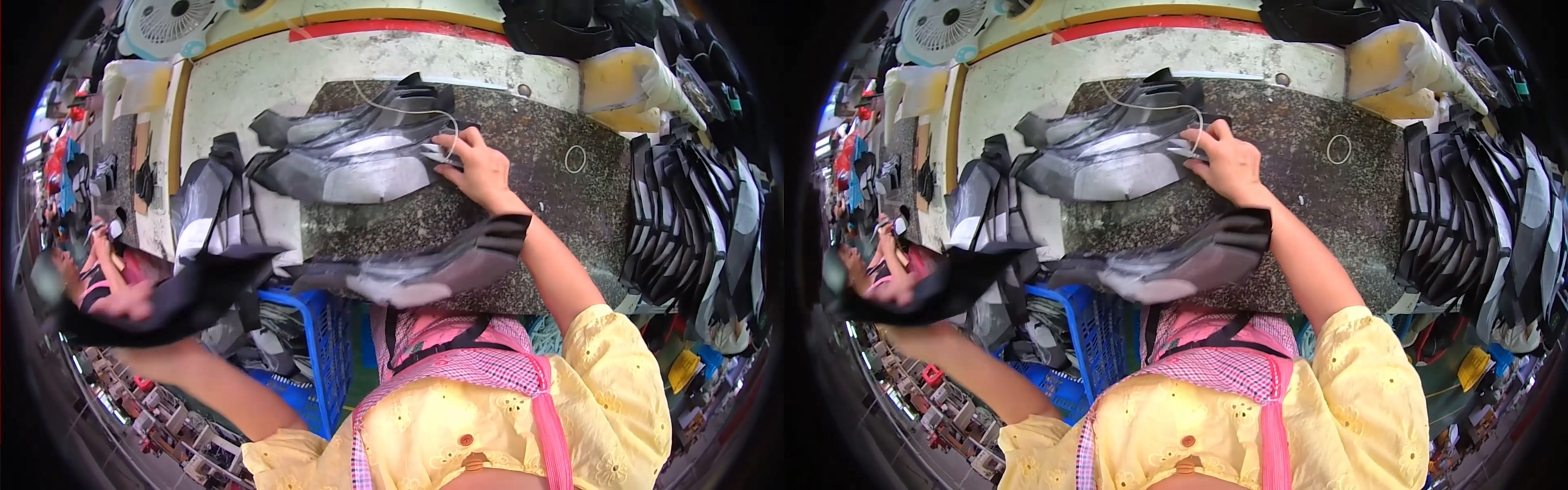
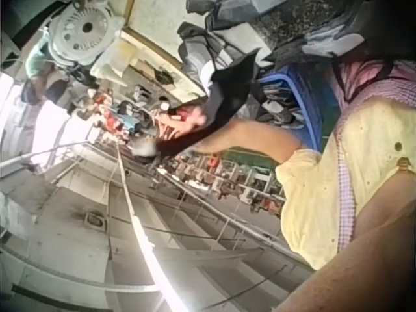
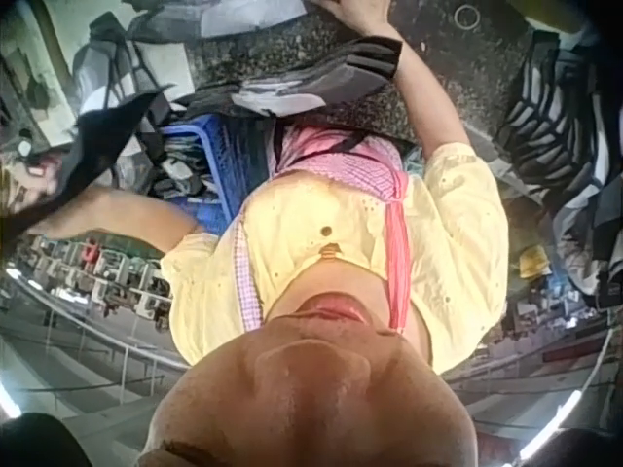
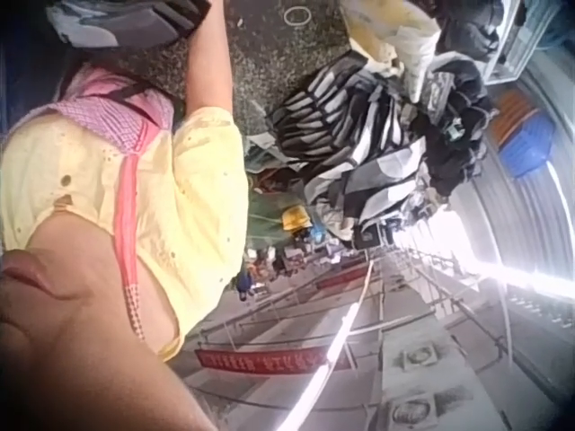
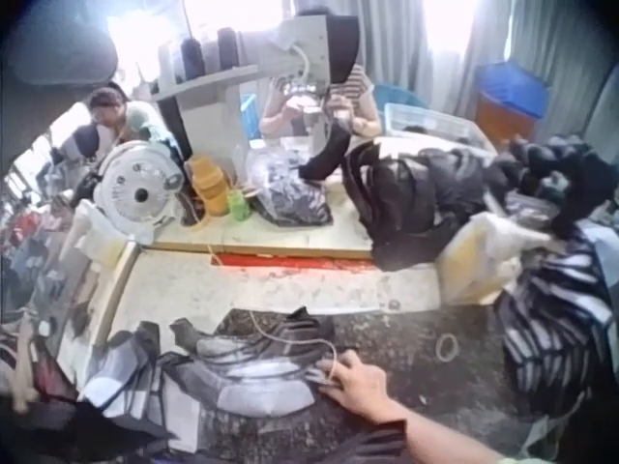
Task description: Trimming excess threads from shoe upper components using small snips.
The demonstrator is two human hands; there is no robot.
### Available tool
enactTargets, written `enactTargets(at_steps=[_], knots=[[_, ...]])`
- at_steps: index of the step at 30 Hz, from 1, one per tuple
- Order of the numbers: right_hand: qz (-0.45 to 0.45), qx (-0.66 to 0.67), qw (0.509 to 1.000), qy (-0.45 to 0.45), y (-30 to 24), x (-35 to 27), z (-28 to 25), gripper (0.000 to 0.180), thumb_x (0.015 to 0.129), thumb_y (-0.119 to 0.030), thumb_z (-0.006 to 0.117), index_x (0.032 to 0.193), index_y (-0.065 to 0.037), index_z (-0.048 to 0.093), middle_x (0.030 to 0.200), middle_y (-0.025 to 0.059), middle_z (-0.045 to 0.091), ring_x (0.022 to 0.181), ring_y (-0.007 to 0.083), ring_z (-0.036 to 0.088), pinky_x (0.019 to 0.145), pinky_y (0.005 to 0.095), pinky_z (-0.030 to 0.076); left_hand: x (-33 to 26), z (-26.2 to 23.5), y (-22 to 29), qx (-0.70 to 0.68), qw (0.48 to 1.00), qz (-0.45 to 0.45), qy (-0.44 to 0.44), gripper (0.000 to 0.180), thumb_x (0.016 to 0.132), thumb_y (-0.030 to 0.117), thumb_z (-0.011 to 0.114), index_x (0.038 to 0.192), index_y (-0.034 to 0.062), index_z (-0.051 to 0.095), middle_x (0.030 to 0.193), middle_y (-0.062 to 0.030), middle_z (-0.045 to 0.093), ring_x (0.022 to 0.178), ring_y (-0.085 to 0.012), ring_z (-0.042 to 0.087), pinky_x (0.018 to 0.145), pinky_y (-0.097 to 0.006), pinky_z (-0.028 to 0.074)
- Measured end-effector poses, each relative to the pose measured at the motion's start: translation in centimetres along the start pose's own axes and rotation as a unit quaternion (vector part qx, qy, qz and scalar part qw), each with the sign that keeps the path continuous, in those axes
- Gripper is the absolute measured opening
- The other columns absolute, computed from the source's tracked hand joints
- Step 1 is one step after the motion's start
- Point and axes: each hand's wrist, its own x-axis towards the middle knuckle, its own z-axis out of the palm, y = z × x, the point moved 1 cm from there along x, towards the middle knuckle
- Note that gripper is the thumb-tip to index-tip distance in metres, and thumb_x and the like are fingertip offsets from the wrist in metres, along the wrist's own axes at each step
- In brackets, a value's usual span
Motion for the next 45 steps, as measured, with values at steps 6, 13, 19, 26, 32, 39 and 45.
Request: enactTargets(at_steps=[6,13,19,26,32,39,45], knots=[[0.097,0.242,0.956,-0.133,5.5,1.3,-2.0,0.029,0.075,-0.018,0.065,0.103,-0.011,0.064,0.093,0.0039,0.064,0.086,0.0158,0.062,0.078,0.0278,0.047,8.6,-6.6,1.9,0.667,0.714,0.213,0.0,0.026,0.087,0.02,0.058,0.1,-0.0015,0.061,0.094,-0.0096,0.064,0.083,-0.0167,0.059,0.078,-0.028,0.045],[0.154,0.344,0.922,-0.086,4.8,-2.1,-2.9,0.027,0.077,-0.015,0.066,0.099,-0.001,0.063,0.088,0.0037,0.065,0.084,0.0115,0.059,0.081,0.0263,0.044,10.1,-15.0,-11.6,0.785,0.481,0.374,-0.116,0.035,0.084,0.027,0.057,0.112,0.007,0.058,0.104,-0.016,0.058,0.093,-0.0343,0.055,0.083,-0.043,0.042],[0.13,0.307,0.938,-0.095,2.3,-2.4,-4.0,0.013,0.066,0.002,0.065,0.078,-0.002,0.06,0.071,-0.0021,0.057,0.068,0.0063,0.05,0.065,0.0213,0.041,-7.5,0.9,-17.5,0.501,0.678,0.087,-0.531,0.045,0.071,0.031,0.069,0.109,0.0099,0.06,0.106,-0.0093,0.056,0.101,-0.0298,0.05,0.088,-0.04,0.039],[0.094,0.547,0.831,-0.037,3.4,-2.2,-3.9,0.015,0.064,0.005,0.065,0.073,-0.004,0.057,0.08,0.0023,0.056,0.075,0.0098,0.051,0.069,0.0237,0.04,-8.7,-0.6,-16.6,0.487,0.658,-0.002,-0.574,0.026,0.069,0.022,0.07,0.089,0.0103,0.059,0.088,-0.0086,0.053,0.09,-0.0277,0.051,0.082,-0.04,0.039],[0.226,0.504,0.831,0.058,2.8,0.9,-1.9,0.014,0.069,-0.002,0.069,0.081,-0.004,0.062,0.072,-0.0018,0.058,0.059,0.0059,0.048,0.058,0.0218,0.04,-4.0,2.0,-16.8,0.487,0.701,-0.086,-0.514,0.022,0.068,0.015,0.068,0.081,0.0055,0.053,0.078,-0.012,0.056,0.078,-0.0324,0.056,0.067,-0.039,0.043],[0.252,0.512,0.818,0.074,7.6,1.4,-6.6,0.015,0.086,-0.019,0.057,0.076,-0.009,0.054,0.057,-0.0031,0.048,0.041,0.004,0.032,0.04,0.021,0.025,-4.3,1.6,-18.2,0.548,0.707,0.124,-0.429,0.037,0.064,0.013,0.071,0.098,0.0098,0.058,0.098,-0.0083,0.058,0.096,-0.0277,0.052,0.082,-0.04,0.039],[0.213,0.461,0.862,0.008,7.2,-3.1,-8.9,0.025,0.089,-0.018,0.05,0.065,-0.011,0.047,0.051,-0.0054,0.04,0.042,0.0039,0.032,0.04,0.0214,0.022,-9.7,6.7,-15.4,0.458,0.745,0.207,-0.438,0.028,0.066,0.002,0.061,0.094,0.0062,0.06,0.103,-0.0101,0.056,0.102,-0.0293,0.051,0.087,-0.04,0.04]])
